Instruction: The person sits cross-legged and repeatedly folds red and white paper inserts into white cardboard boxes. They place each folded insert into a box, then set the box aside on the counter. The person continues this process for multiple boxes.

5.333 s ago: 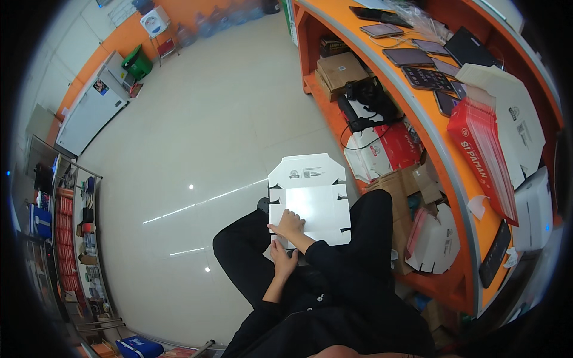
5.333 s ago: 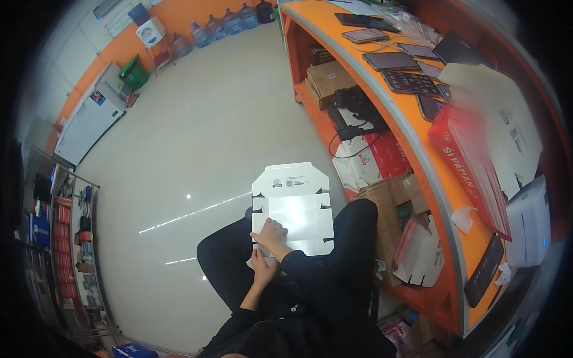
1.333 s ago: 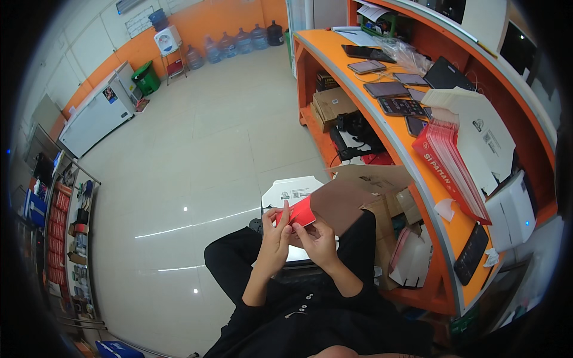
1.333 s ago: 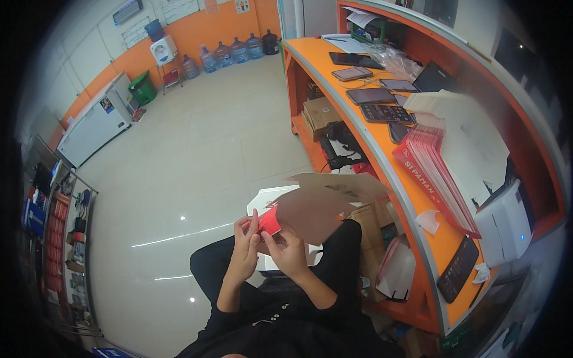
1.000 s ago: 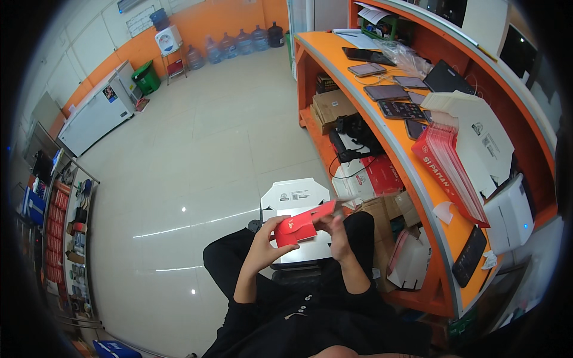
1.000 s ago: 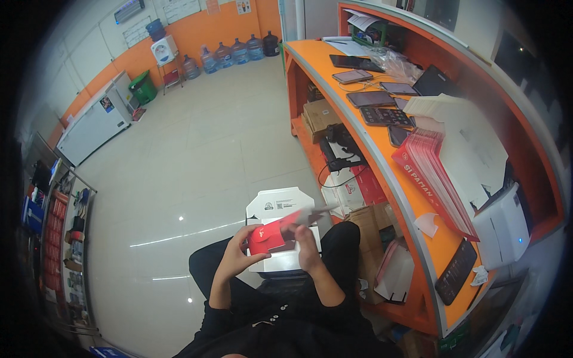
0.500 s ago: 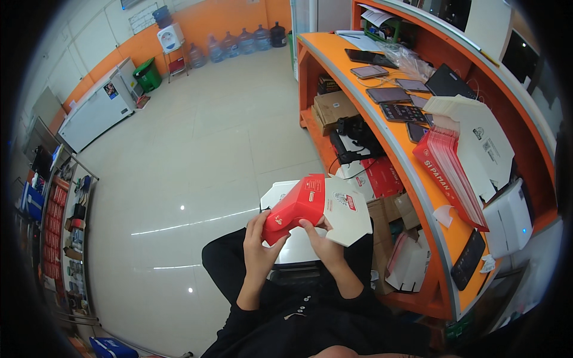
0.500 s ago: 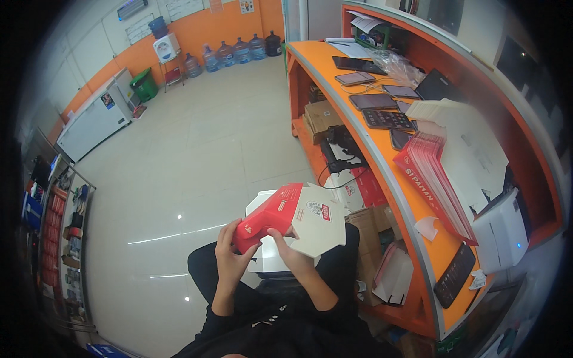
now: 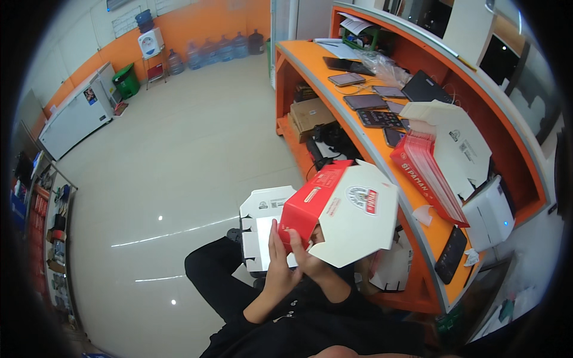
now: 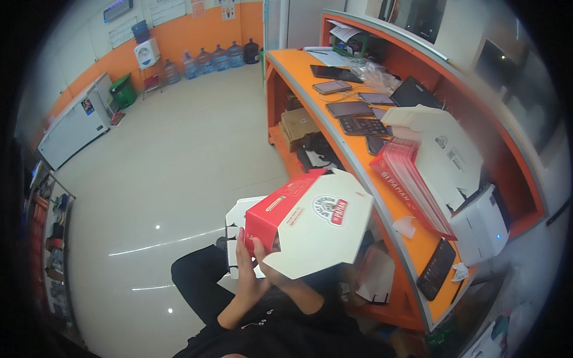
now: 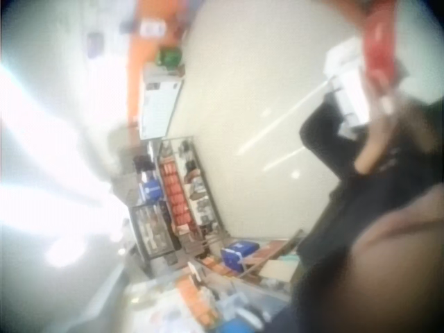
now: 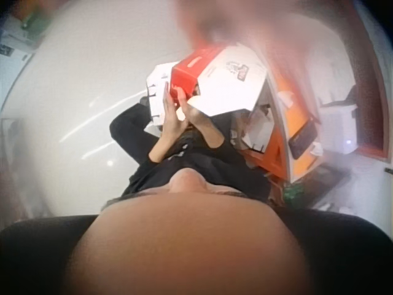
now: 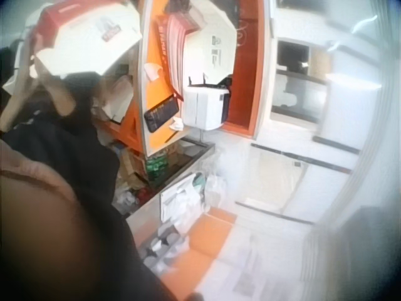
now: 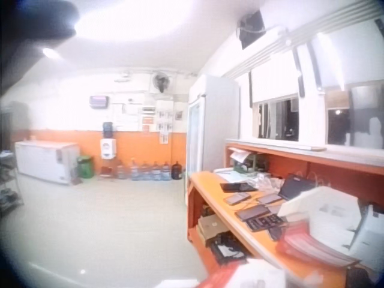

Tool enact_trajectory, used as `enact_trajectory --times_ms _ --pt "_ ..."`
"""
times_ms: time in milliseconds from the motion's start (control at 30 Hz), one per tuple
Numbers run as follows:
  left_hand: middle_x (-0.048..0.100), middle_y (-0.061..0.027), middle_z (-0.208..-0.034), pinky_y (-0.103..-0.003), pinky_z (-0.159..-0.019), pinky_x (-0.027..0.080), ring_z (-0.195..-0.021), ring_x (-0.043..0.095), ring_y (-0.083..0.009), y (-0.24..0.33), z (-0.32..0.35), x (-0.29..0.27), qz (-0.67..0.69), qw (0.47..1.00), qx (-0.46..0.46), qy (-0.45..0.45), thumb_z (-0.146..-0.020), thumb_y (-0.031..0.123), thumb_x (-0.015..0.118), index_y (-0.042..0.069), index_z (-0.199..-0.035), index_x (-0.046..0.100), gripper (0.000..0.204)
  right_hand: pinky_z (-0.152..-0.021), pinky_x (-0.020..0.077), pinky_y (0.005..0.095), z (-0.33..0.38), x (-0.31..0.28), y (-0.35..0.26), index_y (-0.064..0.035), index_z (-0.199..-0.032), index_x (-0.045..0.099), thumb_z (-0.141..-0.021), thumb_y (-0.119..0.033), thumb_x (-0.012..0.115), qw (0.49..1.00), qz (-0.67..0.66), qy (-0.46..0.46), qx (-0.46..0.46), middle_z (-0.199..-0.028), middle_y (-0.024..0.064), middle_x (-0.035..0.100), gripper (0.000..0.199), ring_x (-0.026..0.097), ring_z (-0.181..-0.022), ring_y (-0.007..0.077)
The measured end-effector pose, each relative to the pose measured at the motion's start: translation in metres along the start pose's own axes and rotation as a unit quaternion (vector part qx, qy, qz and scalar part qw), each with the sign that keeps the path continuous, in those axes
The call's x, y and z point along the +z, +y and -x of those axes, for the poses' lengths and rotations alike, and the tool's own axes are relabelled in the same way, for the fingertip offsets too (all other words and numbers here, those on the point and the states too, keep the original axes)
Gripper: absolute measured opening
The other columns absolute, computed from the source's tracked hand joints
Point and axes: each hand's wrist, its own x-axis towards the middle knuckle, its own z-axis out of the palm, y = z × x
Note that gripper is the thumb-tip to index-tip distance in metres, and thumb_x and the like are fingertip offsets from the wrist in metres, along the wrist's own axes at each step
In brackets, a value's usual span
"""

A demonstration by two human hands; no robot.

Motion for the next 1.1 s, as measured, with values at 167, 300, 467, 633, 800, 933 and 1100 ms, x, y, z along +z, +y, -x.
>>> enact_trajectory --times_ms 167,300,467,633,800,933,1100 --pt "0.009 -0.0329 -0.143 -0.046 -0.102 0.036 -0.129 0.026 -0.0484 -0.072 0.015 0.003 -0.013 1.0 0.011 -0.007 -0.073 0.02 0.075 -0.002 -0.143 0.003 0.102 -0.076 0.0508 0.0299 -0.079 -0.08 -0.077 0.004 -0.107 0.053 -0.085 -0.005 0.063 0.898 0.398 0.016 -0.185 -0.097 0.0135 0.063 0.026 0.062 -0.084 0.0177" --pt "0.01 -0.0314 -0.145 -0.049 -0.107 0.026 -0.132 0.021 -0.0468 -0.19 0.062 0.035 -0.209 0.946 -0.246 0.033 -0.069 0.023 0.076 -0.001 -0.144 0.007 0.105 -0.076 0.0507 0.0303 -0.131 -0.133 -0.082 0.004 -0.106 0.053 -0.084 -0.005 0.064 0.821 0.532 -0.011 -0.206 -0.097 0.0137 0.063 0.026 0.062 -0.084 0.0181" --pt "0.024 -0.0242 -0.145 -0.05 -0.104 0.032 -0.132 0.03 -0.038 -0.244 0.117 0.03 -0.329 0.831 -0.444 -0.067 -0.077 0.025 0.068 0.002 -0.145 0.014 0.09 -0.076 0.0505 0.0307 -0.144 -0.091 0.029 0.0041 -0.106 0.053 -0.084 -0.006 0.064 0.795 0.544 -0.168 -0.209 -0.097 0.0139 0.062 0.026 0.061 -0.083 0.0186" --pt "0.031 -0.0231 -0.142 -0.045 -0.104 0.034 -0.127 0.04 -0.0349 -0.293 0.128 0.082 -0.357 0.773 -0.525 -0.006 -0.087 0.016 0.048 -0.002 -0.14 0.028 0.059 -0.075 0.0503 0.0312 -0.117 -0.027 0.099 0.0041 -0.105 0.053 -0.084 -0.007 0.064 0.77 0.514 -0.295 -0.236 -0.096 0.0141 0.062 0.026 0.061 -0.083 0.0192" --pt "0.031 -0.0213 -0.144 -0.041 -0.105 0.034 -0.126 0.042 -0.0328 -0.289 0.117 0.089 -0.452 0.732 -0.508 -0.034 -0.089 0.015 0.041 -0.004 -0.139 0.029 0.055 -0.075 0.0502 0.0317 -0.085 0.011 0.139 0.0042 -0.105 0.053 -0.084 -0.007 0.064 0.757 0.502 -0.352 -0.225 -0.096 0.0143 0.062 0.026 0.061 -0.082 0.0197" --pt "0.031 -0.0205 -0.143 -0.041 -0.107 0.03 -0.128 0.039 -0.0326 -0.287 0.106 0.083 -0.442 0.711 -0.543 -0.063 -0.089 0.016 0.039 -0.004 -0.14 0.029 0.056 -0.074 0.05 0.0321 -0.074 0.033 0.159 0.0043 -0.104 0.053 -0.084 -0.008 0.064 0.748 0.493 -0.384 -0.226 -0.095 0.0145 0.061 0.026 0.061 -0.082 0.0201" --pt "0.028 -0.0186 -0.146 -0.042 -0.108 0.028 -0.131 0.034 -0.0343 -0.284 0.098 0.083 -0.411 0.708 -0.57 -0.075 -0.088 0.017 0.039 -0.002 -0.141 0.027 0.057 -0.074 0.0498 0.0326 -0.069 0.049 0.176 0.0043 -0.104 0.053 -0.084 -0.008 0.064 0.735 0.495 -0.405 -0.225 -0.095 0.0147 0.061 0.026 0.06 -0.081 0.0206"
